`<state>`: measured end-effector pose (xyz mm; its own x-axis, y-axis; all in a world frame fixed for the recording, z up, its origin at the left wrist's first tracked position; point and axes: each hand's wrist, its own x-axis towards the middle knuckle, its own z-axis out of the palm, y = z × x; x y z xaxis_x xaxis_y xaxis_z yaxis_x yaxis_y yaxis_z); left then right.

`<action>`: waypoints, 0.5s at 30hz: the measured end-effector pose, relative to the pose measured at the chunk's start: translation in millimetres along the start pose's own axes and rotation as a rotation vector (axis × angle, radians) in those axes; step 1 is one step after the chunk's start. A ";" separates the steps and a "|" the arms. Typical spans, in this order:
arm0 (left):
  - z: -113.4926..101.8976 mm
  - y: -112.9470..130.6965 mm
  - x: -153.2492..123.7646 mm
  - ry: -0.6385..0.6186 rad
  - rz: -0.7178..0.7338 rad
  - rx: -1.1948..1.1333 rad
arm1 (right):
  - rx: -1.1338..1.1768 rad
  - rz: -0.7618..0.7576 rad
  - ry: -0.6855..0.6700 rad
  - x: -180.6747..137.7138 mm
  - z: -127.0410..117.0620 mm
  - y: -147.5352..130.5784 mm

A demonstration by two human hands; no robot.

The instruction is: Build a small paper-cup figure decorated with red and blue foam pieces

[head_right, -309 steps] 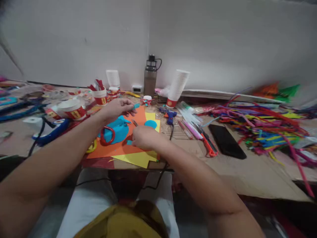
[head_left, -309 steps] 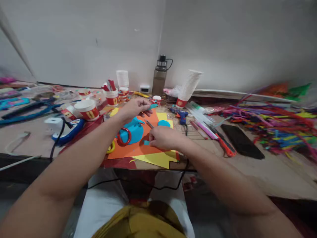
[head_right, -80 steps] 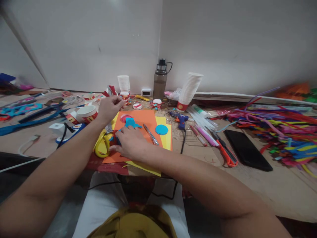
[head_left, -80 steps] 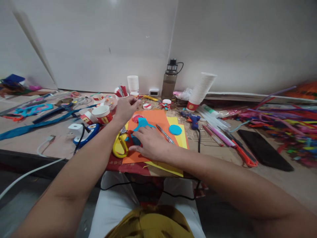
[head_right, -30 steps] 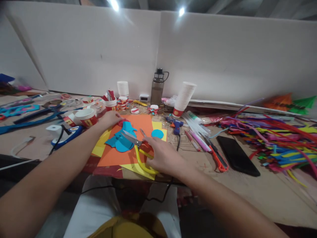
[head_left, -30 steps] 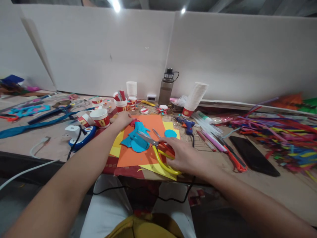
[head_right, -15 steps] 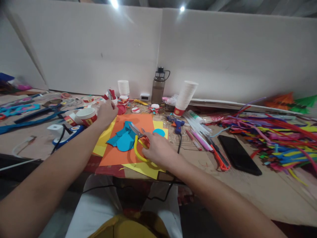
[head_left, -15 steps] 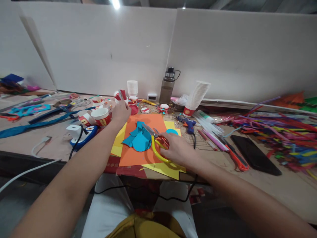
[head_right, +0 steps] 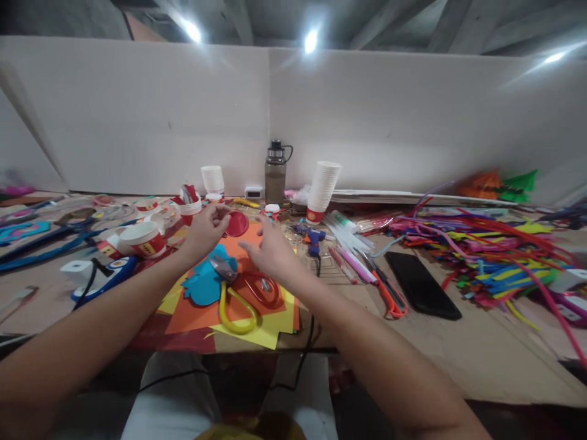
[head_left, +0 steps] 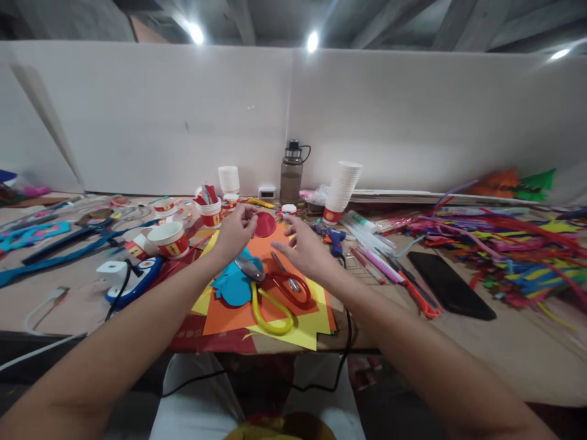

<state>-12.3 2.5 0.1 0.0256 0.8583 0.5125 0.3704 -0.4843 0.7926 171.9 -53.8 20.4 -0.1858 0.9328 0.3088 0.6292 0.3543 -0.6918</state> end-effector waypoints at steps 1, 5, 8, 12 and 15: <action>4.0 5.8 -2.1 -0.027 0.016 -0.017 | 0.140 0.052 0.000 8.7 0.5 6.0; 17.1 24.6 -7.3 -0.177 -0.067 -0.164 | 0.528 0.151 -0.097 27.1 0.4 27.0; 21.7 29.1 -7.0 -0.299 -0.264 -0.385 | 0.573 0.163 -0.097 27.0 -6.6 34.4; 19.1 19.0 -5.1 -0.375 -0.421 -0.554 | 0.439 0.149 -0.151 24.6 -21.6 38.9; 13.0 4.8 -5.2 -0.281 -0.474 -0.598 | 0.064 0.086 -0.147 22.4 -31.4 46.3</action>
<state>1.5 -2.0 -3.0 0.2521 0.9669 0.0394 -0.1561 0.0005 0.9877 220.6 -18.6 15.8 -0.2447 0.9576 0.1518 0.5987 0.2724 -0.7532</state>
